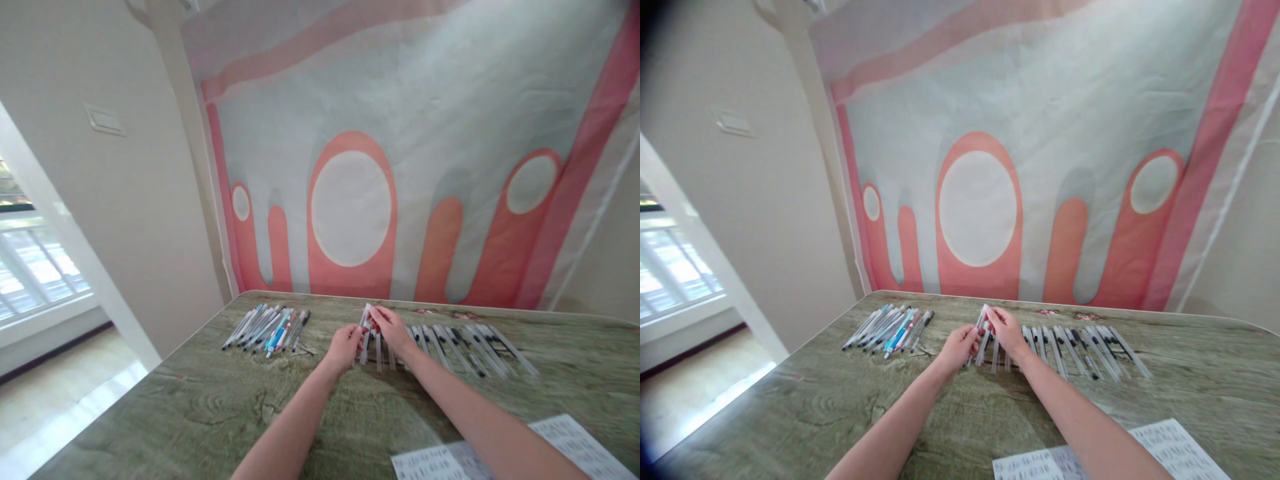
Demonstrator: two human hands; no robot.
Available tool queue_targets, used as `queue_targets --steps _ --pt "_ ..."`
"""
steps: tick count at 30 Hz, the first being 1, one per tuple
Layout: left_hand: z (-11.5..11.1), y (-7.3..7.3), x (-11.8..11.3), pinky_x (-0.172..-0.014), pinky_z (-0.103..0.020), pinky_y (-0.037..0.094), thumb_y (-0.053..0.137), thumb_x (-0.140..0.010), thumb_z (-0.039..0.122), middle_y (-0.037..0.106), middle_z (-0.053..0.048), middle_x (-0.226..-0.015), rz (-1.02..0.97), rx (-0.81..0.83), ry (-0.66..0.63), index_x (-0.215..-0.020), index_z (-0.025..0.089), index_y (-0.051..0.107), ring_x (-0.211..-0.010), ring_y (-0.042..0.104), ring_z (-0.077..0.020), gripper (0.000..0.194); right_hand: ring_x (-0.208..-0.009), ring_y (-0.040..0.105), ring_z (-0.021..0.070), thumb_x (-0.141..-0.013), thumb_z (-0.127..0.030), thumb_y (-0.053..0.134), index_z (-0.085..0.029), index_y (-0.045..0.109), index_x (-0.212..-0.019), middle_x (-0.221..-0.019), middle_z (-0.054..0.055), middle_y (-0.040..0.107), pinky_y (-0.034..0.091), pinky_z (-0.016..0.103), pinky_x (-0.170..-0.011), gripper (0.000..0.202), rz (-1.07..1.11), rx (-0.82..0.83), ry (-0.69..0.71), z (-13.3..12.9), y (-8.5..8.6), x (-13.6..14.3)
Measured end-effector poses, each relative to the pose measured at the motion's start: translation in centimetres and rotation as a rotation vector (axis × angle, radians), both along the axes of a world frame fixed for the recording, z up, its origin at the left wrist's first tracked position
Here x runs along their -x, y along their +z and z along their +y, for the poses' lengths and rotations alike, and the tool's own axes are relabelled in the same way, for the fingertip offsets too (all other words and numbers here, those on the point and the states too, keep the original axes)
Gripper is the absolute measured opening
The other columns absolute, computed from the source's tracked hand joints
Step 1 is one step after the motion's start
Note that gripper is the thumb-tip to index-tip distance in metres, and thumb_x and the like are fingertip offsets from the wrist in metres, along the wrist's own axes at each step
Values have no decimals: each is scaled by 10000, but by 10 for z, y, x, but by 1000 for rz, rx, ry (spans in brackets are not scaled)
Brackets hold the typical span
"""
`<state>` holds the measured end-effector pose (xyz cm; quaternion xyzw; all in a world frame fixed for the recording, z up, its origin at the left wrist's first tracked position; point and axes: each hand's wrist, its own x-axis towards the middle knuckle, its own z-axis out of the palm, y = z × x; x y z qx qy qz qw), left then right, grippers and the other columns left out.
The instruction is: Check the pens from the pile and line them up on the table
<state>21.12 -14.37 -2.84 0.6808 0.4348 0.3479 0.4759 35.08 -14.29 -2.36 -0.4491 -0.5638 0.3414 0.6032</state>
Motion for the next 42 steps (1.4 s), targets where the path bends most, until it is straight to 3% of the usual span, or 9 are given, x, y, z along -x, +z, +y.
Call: queue_targets --steps 5,9,16,24,33,42 --pt "-2 4 6 -413 -161 307 396 -764 415 452 33 -532 -91 81 -37 -813 126 540 -427 377 -54 326 -492 426 99 -717 -508 484 -178 599 -890 -569 -18 517 334 208 -447 390 118 33 30 -2 3 3" --pt "0 7 8 -387 -165 282 376 -744 532 457 32 -545 -105 106 10 -788 135 533 -409 346 -49 430 -521 443 99 -709 -473 509 -168 614 -860 -610 -6 544 344 205 -456 356 55 37 65 -3 4 8" --pt "1 12 11 -397 -167 264 362 -748 542 360 60 -502 -99 7 34 -722 151 501 -411 292 -49 415 -503 428 86 -735 -467 473 -162 613 -859 -613 -5 545 318 189 -431 358 25 106 167 -9 7 20" --pt "-2 23 15 -463 -181 291 379 -747 503 403 33 -515 34 -117 69 -706 116 563 -493 345 -76 431 -502 415 80 -714 -457 505 -131 610 -751 -585 -4 533 315 192 -443 345 -18 141 141 -8 9 21" --pt "3 14 17 -420 -180 237 369 -737 541 348 49 -498 11 -59 48 -722 107 566 -451 291 -62 477 -527 441 91 -714 -466 502 -131 621 -759 -618 14 566 323 197 -458 359 -52 172 115 -5 2 22" --pt "1 15 16 -404 -186 257 322 -729 605 328 56 -462 14 -16 31 -743 112 562 -411 295 -61 549 -493 428 86 -705 -456 508 -140 619 -742 -592 7 559 332 196 -442 337 -26 170 95 -3 7 22"
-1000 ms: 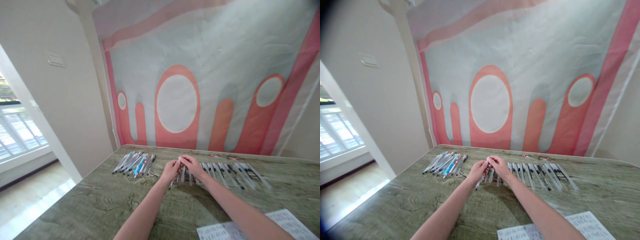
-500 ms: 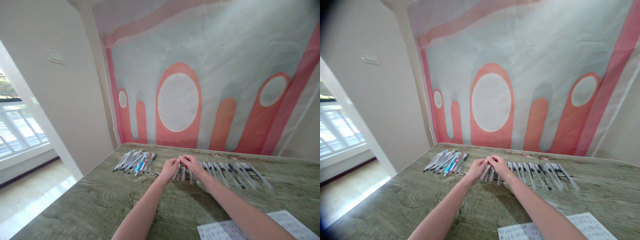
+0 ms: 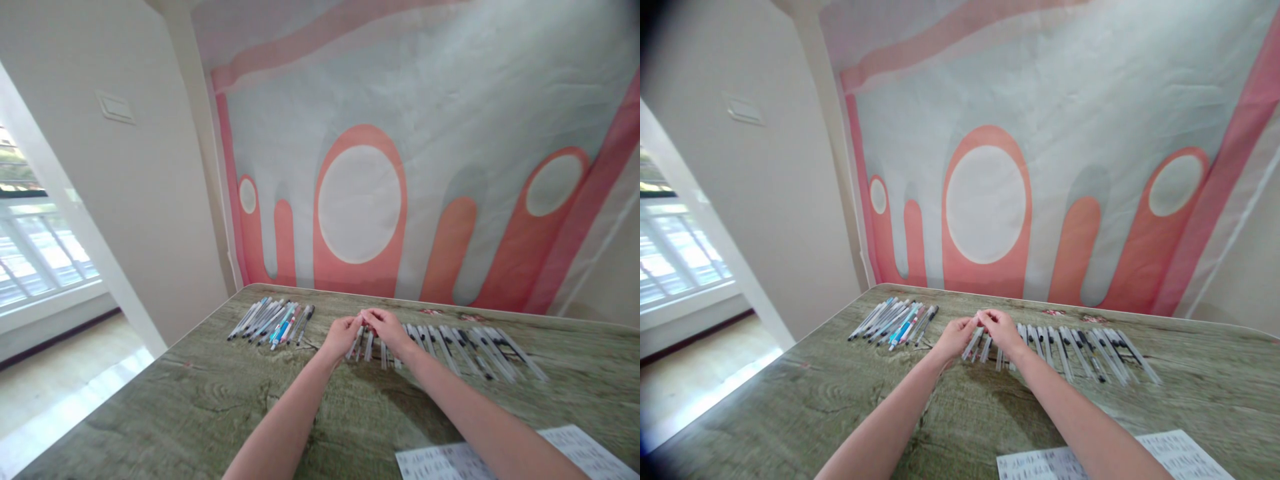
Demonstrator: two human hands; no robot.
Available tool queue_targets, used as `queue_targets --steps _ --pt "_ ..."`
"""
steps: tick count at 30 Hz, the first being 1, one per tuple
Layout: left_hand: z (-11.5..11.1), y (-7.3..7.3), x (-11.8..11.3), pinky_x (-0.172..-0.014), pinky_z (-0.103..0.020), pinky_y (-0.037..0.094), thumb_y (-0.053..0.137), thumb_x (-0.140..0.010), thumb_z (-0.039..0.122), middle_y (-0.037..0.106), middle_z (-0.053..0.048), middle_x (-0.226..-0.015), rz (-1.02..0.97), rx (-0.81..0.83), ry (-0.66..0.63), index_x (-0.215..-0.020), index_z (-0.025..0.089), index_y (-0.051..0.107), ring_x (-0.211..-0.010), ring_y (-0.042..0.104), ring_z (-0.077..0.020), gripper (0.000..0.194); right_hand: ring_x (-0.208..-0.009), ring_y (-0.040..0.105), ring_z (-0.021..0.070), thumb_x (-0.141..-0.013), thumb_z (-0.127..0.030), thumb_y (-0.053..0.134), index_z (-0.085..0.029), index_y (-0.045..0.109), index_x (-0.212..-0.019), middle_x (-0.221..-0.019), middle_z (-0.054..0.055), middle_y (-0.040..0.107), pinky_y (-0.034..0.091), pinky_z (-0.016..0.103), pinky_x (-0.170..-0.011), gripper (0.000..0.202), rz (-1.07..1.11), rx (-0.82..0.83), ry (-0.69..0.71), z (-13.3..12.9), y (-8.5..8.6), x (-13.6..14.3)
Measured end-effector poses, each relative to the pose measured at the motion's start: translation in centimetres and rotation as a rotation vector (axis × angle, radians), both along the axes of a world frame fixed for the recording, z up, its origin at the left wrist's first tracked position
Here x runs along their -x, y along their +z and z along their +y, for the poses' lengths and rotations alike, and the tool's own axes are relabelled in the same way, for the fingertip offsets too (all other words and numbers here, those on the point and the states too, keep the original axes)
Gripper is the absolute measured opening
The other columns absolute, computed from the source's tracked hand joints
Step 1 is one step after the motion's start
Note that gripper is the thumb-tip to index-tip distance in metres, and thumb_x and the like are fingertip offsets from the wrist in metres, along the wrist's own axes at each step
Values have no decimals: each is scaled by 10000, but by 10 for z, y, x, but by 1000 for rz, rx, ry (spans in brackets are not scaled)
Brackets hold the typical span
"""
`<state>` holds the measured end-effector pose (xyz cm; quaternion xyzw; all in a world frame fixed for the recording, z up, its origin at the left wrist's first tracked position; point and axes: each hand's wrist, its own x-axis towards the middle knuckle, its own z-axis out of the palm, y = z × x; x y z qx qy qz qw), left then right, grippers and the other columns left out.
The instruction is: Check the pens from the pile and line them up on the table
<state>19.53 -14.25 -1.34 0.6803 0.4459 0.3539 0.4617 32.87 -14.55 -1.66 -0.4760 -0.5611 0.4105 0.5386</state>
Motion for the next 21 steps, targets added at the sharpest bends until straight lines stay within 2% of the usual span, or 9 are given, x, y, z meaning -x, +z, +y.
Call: queue_targets --steps 3,7,11,16,21 --pt "3 -1 4 -423 -198 296 319 -715 621 460 15 -516 121 19 41 -724 106 562 -439 390 -81 571 -492 446 87 -705 -441 505 -154 613 -788 -602 3 560 349 189 -432 318 55 41 -10 7 0 -6" --pt "8 0 20 -512 -200 341 577 -574 520 573 -20 -679 412 -70 143 -860 109 569 -592 503 -118 500 -501 479 79 -686 -400 521 -162 600 -836 -748 29 611 368 184 -429 293 68 74 -56 24 -7 -17" --pt "7 2 32 -534 -209 349 709 -379 421 596 -18 -729 648 -57 43 -880 125 573 -661 531 -152 598 -491 497 86 -662 -326 538 -145 587 -813 -692 32 619 388 192 -449 241 -59 49 -116 45 -22 -19" --pt "2 4 32 -522 -209 360 727 -353 300 614 -10 -709 696 9 -21 -864 135 573 -635 547 -153 559 -559 541 118 -654 -285 517 -136 600 -721 -647 34 623 415 218 -531 183 -289 -85 -157 66 -41 -11" --pt "3 3 27 -532 -201 373 719 -370 279 622 -4 -702 704 38 -16 -849 144 571 -630 552 -142 519 -591 558 133 -668 -276 501 -147 626 -695 -658 41 643 400 224 -564 182 -492 -112 -170 69 -42 -5"
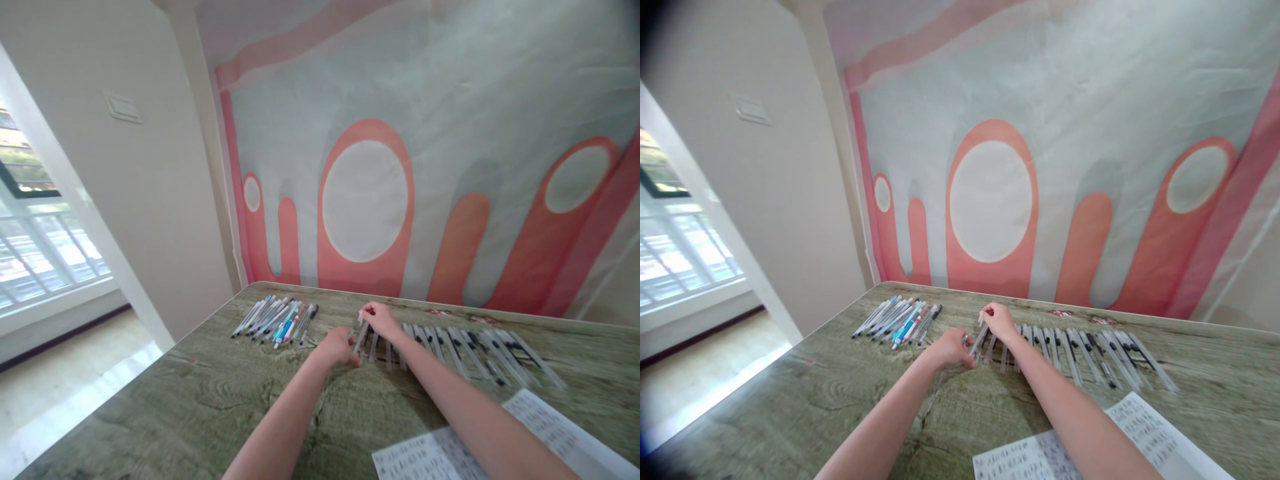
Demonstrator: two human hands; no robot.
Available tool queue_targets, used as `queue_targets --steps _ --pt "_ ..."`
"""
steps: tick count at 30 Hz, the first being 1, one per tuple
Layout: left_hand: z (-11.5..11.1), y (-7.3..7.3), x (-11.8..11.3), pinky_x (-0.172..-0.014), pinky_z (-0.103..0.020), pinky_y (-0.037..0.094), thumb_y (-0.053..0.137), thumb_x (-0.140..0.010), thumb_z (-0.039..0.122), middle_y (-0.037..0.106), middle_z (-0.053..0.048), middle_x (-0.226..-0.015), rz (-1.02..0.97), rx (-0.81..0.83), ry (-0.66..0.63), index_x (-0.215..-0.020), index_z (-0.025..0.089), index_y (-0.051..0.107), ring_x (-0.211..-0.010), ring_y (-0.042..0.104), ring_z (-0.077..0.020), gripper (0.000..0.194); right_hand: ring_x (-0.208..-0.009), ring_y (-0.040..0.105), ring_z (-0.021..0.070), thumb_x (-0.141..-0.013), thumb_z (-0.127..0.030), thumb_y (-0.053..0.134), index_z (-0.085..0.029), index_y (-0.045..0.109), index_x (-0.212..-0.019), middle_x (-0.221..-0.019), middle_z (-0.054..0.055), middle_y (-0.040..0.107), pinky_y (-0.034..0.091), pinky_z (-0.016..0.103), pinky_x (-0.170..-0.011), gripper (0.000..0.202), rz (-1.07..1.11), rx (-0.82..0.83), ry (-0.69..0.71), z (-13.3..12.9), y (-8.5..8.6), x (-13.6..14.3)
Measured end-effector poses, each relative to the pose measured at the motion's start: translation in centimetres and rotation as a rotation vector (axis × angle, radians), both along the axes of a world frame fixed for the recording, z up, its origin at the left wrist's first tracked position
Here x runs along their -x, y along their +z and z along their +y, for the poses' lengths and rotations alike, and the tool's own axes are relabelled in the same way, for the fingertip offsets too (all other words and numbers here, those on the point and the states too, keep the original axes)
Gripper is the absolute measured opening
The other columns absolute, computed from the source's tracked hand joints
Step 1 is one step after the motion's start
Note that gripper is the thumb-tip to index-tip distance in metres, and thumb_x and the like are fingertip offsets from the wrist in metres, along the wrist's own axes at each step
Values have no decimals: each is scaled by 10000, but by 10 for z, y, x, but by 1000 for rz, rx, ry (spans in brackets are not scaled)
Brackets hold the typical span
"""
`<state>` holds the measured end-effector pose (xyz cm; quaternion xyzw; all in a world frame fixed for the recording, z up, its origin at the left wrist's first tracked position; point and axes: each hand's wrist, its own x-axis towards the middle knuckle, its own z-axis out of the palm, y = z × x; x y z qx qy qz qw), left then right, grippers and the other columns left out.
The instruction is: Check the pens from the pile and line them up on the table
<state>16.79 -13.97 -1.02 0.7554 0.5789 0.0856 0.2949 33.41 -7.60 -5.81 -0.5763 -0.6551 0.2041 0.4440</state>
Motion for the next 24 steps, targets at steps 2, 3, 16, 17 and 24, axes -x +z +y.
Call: queue_targets --steps 2,3,16,17,24 --pt "2 -3 -1 -533 -203 376 721 -366 307 619 -2 -696 8 -13 6 -841 147 571 -632 550 -143 523 -617 562 136 -680 -275 500 -162 633 -693 -669 39 647 391 224 -581 175 -87 -2 -24 -3 3 1" --pt "4 -5 -2 -531 -204 376 721 -364 321 617 -1 -691 10 -21 8 -836 148 571 -632 548 -143 525 -634 564 138 -685 -277 501 -172 636 -696 -682 37 651 385 224 -592 172 -129 -4 -40 -4 5 1" --pt "11 -24 -7 -503 -215 352 706 -382 336 585 -2 -623 -49 -101 32 -757 144 581 -562 508 -132 440 -777 546 178 -718 -276 513 -239 671 -789 -834 30 663 356 276 -709 177 -310 -42 -26 -14 14 -3" --pt "10 -22 -7 -503 -215 352 703 -387 334 584 -3 -620 -59 -91 28 -767 141 580 -561 507 -133 443 -788 544 177 -713 -271 519 -239 671 -810 -855 28 662 357 276 -717 183 -318 -38 -5 -15 14 -3" --pt "-1 -4 -9 -494 -221 331 702 -392 346 557 6 -590 -122 -53 -9 -803 117 586 -543 477 -125 485 -870 538 185 -710 -235 512 -220 664 -868 -927 34 653 359 299 -791 220 -319 -78 43 -15 13 -6"
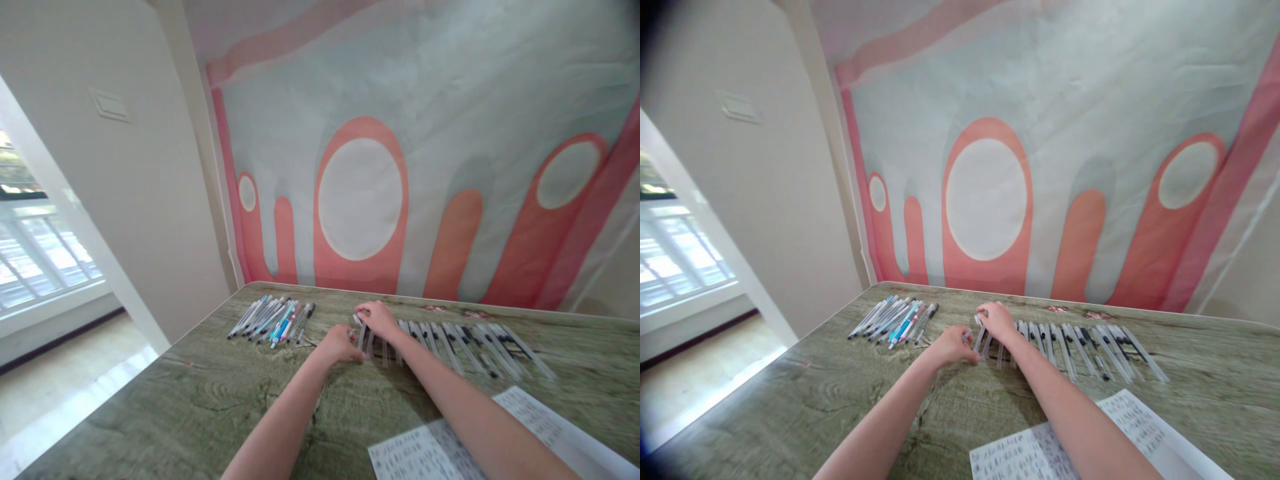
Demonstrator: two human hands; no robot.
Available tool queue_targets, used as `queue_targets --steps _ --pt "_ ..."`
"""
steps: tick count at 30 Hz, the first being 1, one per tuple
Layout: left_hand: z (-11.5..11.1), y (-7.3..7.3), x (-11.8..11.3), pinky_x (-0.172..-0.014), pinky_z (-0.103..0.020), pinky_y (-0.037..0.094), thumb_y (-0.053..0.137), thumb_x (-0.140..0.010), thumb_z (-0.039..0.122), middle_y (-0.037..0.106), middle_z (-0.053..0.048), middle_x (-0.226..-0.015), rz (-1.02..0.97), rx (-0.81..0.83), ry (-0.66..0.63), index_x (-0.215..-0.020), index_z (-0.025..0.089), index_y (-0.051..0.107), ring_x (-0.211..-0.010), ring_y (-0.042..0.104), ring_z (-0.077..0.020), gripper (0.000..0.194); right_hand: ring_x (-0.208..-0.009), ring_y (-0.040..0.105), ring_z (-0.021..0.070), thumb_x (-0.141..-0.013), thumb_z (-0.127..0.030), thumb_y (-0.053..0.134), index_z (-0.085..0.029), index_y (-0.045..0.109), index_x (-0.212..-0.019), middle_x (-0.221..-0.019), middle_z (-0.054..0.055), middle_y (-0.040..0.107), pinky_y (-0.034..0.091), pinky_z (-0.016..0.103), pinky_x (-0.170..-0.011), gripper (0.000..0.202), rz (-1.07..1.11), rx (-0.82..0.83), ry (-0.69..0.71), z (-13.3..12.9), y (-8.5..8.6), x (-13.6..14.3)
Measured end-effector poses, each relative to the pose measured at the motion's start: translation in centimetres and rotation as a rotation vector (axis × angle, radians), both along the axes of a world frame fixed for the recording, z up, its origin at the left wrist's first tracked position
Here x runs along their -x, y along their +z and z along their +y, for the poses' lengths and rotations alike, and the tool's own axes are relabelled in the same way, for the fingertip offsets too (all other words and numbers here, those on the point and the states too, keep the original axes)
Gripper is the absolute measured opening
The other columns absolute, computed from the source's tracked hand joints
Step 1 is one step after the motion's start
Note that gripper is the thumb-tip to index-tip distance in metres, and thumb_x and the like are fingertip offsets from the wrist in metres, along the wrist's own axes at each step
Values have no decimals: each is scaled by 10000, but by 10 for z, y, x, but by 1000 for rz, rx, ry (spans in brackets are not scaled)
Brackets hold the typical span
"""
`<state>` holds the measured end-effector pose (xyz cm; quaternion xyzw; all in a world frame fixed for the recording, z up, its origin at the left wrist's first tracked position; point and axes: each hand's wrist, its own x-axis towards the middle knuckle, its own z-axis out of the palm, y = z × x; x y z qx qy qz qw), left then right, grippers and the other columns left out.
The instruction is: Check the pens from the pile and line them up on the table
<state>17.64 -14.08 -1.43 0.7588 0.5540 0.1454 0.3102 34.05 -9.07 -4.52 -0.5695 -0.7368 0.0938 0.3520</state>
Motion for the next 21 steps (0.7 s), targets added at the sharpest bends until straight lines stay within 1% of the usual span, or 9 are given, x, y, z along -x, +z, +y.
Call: queue_targets --steps 1,3,6,9,11,14,17,21 --pt "-1 2 0 -489 -219 324 695 -410 367 549 9 -579 -12 -4 2 -787 117 591 -537 468 -121 464 -865 542 181 -716 -231 501 -211 661 -876 -926 41 652 365 297 -788 227 26 -3 -16 1 0 -2" --pt "1 2 1 -482 -215 313 647 -497 405 536 8 -552 -59 11 -3 -737 115 601 -525 458 -114 380 -830 556 174 -726 -228 484 -188 657 -882 -906 56 655 382 289 -766 237 97 -4 -41 2 2 -5" --pt "9 -1 1 -473 -204 309 525 -652 391 544 -8 -557 -216 81 6 -688 103 600 -500 443 -94 299 -740 570 166 -724 -244 485 -166 659 -854 -836 65 664 406 277 -703 231 218 11 -45 3 7 -10" --pt "21 -6 1 -451 -192 293 441 -731 358 582 -43 -670 -445 167 135 -763 79 593 -486 418 -68 319 -695 566 162 -716 -284 495 -156 664 -811 -786 59 665 410 269 -664 232 304 40 27 -2 12 -8" --pt "26 -9 1 -445 -185 279 435 -746 352 597 -66 -748 -598 242 200 -838 66 585 -491 413 -57 336 -669 559 156 -718 -323 489 -148 668 -775 -741 49 663 407 260 -638 257 338 86 109 -6 16 -4" --pt "27 -9 1 -449 -178 263 479 -729 377 605 -75 -776 -732 332 181 -881 64 590 -499 409 -48 365 -633 547 141 -725 -371 474 -137 668 -743 -691 35 656 404 245 -609 304 416 180 215 -15 22 5" --pt "24 -7 0 -451 -178 253 487 -724 409 609 -74 -768 -766 352 148 -887 69 602 -500 405 -47 394 -653 555 136 -720 -389 485 -135 660 -761 -723 37 659 414 243 -625 312 513 235 264 -21 26 13" --pt "22 -9 -1 -446 -180 248 464 -738 415 602 -69 -742 -760 339 117 -891 76 600 -494 405 -49 396 -670 569 139 -697 -401 516 -138 642 -762 -722 35 654 430 251 -641 298 612 283 278 -24 27 18"
